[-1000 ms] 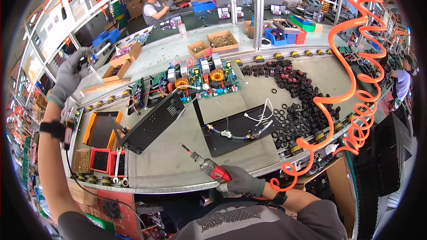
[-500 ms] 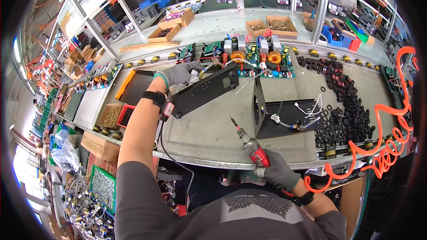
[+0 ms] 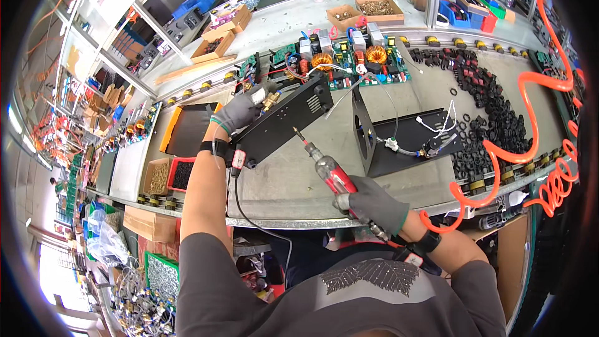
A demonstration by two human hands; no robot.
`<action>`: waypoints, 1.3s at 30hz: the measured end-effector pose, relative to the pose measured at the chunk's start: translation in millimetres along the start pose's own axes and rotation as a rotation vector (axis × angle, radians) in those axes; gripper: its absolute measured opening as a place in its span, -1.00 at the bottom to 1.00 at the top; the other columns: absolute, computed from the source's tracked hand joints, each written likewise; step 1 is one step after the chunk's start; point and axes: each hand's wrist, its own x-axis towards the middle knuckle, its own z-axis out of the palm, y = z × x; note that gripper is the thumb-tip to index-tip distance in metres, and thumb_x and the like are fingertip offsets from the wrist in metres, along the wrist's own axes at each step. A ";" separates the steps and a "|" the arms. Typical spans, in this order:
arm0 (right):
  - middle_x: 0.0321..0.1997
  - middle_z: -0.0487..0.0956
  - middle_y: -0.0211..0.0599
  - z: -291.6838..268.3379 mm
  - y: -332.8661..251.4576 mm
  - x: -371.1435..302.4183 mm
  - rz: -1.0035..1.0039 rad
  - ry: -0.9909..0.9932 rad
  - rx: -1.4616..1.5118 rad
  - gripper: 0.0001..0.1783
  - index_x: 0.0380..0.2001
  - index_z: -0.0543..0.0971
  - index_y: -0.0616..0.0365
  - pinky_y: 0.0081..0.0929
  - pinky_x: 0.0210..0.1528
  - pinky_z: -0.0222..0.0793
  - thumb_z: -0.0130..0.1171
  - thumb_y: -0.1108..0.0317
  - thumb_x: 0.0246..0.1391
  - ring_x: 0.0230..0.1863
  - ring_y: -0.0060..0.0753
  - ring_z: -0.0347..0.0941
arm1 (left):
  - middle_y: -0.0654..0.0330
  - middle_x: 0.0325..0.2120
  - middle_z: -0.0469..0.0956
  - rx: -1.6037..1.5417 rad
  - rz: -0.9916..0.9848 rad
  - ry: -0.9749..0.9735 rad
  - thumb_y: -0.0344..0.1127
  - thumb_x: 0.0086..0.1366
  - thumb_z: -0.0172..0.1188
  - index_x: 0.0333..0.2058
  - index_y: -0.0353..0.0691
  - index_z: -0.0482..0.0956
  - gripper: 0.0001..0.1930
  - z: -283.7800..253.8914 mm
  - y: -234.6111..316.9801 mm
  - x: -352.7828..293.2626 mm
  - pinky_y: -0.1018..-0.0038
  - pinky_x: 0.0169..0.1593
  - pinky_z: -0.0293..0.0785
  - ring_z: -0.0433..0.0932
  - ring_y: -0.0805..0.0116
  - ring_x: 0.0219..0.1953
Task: Assemble and fasten components of an electronic enclosure using an air screwdriver and manual tools.
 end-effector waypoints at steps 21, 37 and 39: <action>-0.53 0.45 -0.43 14.6 -13.9 41.5 -0.028 0.018 0.300 -0.60 -0.22 0.48 0.19 -0.62 -0.63 0.24 0.29 0.17 -0.06 -0.61 -0.64 0.35 | 0.22 -0.07 0.60 -0.619 -0.079 -0.125 -0.06 0.46 -0.06 0.08 -0.19 0.55 -0.59 16.1 5.9 9.3 0.47 0.09 0.40 0.51 0.45 -0.07; -0.45 0.48 -0.39 13.4 -16.8 35.9 -0.031 0.029 0.164 -0.51 -0.15 0.46 0.26 -0.60 -0.51 0.32 0.27 0.09 -0.02 -0.50 -0.61 0.42 | 0.25 -0.02 0.58 -0.866 -0.197 -0.214 -0.10 0.46 -0.05 0.10 -0.21 0.53 -0.59 7.1 25.8 4.5 0.51 0.11 0.38 0.49 0.47 -0.02; -0.45 0.49 -0.39 13.9 -17.9 35.0 -0.031 0.023 0.162 -0.49 -0.14 0.46 0.27 -0.59 -0.49 0.33 0.27 0.08 -0.02 -0.49 -0.61 0.42 | 0.26 -0.02 0.58 -0.869 -0.229 -0.216 -0.11 0.46 -0.05 0.09 -0.21 0.53 -0.60 6.4 26.6 4.0 0.51 0.11 0.38 0.49 0.47 -0.02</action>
